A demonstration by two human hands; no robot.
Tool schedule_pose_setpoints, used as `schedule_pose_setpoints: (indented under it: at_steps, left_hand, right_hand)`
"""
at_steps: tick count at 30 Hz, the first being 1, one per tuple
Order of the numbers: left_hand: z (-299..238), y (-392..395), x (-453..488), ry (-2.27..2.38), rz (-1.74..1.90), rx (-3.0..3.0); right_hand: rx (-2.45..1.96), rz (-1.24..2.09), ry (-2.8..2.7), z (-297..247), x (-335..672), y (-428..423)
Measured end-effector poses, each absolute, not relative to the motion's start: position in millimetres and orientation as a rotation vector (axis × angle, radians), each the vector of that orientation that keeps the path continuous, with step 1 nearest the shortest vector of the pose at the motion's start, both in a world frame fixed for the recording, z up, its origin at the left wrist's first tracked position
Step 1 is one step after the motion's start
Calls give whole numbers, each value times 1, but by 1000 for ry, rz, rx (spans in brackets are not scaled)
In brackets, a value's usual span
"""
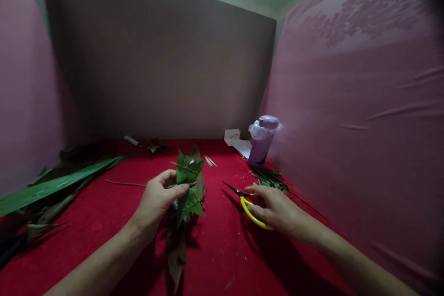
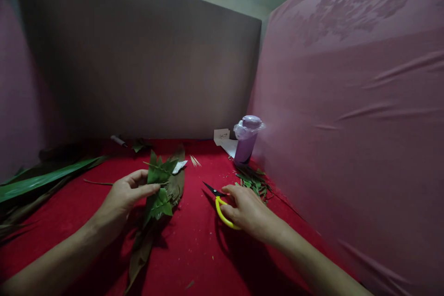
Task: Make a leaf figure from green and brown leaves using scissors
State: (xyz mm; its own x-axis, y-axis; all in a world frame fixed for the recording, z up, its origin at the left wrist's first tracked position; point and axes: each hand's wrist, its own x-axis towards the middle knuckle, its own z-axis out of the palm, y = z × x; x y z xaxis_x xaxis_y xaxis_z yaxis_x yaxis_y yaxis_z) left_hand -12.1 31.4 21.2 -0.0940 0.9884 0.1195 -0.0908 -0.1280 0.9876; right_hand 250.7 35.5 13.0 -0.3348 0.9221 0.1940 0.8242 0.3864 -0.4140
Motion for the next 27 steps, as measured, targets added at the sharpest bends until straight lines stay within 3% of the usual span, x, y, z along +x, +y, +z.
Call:
schedule_pose_setpoints:
  at_steps: [5, 15, 27]
  left_hand:
    - [21, 40, -22, 1084, 1434, 1049]
    - [30, 43, -36, 1041, 1464, 808]
    - [73, 69, -55, 1003, 1515, 613]
  right_hand:
    - [-1587, 28, -2398, 5, 235, 64]
    - [-1577, -122, -2435, 14, 210, 58]
    - [-891, 1016, -1925, 21, 128, 92]
